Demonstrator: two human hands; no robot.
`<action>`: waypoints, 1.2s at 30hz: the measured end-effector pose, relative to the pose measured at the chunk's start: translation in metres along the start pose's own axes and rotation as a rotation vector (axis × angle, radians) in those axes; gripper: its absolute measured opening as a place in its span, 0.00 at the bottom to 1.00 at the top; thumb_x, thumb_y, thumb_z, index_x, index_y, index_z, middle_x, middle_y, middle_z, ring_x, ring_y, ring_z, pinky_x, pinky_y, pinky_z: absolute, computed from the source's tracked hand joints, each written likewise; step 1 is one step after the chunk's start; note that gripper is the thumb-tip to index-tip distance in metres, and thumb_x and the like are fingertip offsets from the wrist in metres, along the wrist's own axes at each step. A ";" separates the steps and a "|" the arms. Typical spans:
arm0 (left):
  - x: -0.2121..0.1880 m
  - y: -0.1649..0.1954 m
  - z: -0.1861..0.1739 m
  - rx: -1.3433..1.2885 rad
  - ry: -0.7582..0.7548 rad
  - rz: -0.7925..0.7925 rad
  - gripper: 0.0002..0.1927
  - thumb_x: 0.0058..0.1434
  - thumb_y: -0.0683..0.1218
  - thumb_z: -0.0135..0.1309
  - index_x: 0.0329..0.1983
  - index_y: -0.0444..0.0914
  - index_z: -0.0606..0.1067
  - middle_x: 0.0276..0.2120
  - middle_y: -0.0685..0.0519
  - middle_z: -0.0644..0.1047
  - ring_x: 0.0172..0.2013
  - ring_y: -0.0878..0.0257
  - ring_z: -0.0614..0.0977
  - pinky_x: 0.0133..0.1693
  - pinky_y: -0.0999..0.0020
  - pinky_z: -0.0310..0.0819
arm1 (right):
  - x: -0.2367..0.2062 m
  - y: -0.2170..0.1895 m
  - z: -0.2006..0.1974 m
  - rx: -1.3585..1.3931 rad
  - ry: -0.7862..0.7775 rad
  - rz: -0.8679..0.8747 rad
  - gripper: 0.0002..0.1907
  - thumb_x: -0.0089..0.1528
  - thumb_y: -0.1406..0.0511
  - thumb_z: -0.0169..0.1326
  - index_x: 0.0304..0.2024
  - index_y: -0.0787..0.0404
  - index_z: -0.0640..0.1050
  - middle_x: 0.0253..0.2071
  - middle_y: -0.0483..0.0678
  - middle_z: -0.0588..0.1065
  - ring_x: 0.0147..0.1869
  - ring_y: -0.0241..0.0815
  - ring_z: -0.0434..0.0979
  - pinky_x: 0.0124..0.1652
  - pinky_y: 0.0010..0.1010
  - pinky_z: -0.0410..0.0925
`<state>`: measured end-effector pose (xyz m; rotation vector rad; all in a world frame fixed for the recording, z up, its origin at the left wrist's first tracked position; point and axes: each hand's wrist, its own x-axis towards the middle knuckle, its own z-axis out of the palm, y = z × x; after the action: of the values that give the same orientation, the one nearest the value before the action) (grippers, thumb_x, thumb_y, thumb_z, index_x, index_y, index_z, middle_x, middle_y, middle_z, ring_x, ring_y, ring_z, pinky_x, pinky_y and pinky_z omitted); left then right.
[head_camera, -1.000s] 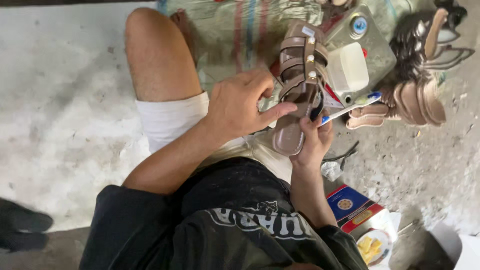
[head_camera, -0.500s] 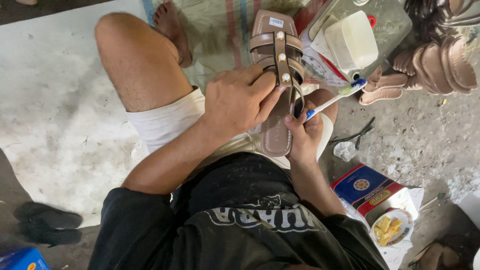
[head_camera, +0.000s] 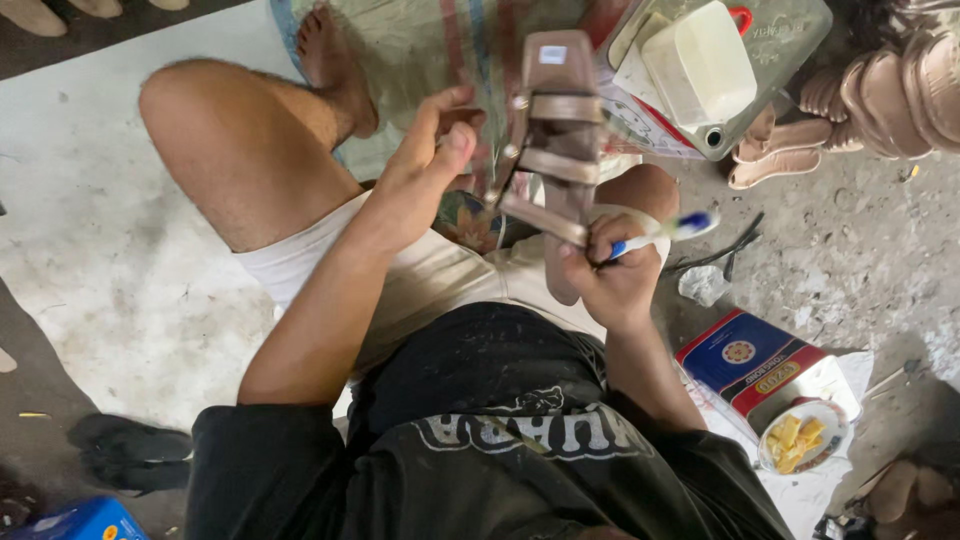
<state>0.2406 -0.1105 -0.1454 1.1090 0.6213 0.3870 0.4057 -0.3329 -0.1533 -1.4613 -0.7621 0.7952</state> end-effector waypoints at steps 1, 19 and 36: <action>0.006 -0.009 0.001 -0.020 -0.016 0.013 0.38 0.72 0.62 0.51 0.75 0.37 0.56 0.62 0.48 0.70 0.59 0.60 0.76 0.55 0.61 0.75 | -0.003 -0.003 0.000 -0.092 -0.029 0.014 0.17 0.60 0.76 0.61 0.33 0.58 0.64 0.33 0.43 0.70 0.30 0.30 0.69 0.29 0.23 0.65; -0.045 -0.040 0.031 -0.504 -0.222 -0.193 0.43 0.66 0.56 0.53 0.76 0.36 0.48 0.62 0.46 0.68 0.62 0.50 0.75 0.61 0.51 0.72 | 0.130 -0.030 -0.157 -1.488 0.083 -0.129 0.13 0.67 0.67 0.57 0.55 0.55 0.80 0.45 0.54 0.79 0.44 0.59 0.79 0.41 0.49 0.68; -0.041 -0.013 0.034 0.418 0.211 0.546 0.54 0.49 0.46 0.81 0.71 0.36 0.57 0.72 0.42 0.64 0.66 0.54 0.74 0.66 0.58 0.72 | 0.090 -0.061 -0.168 -1.664 0.058 -0.004 0.10 0.66 0.62 0.56 0.48 0.47 0.84 0.37 0.52 0.80 0.38 0.53 0.80 0.36 0.46 0.68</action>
<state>0.2301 -0.1636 -0.1356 1.6568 0.5918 0.8802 0.5961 -0.3468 -0.0921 -2.8690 -1.4983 -0.0966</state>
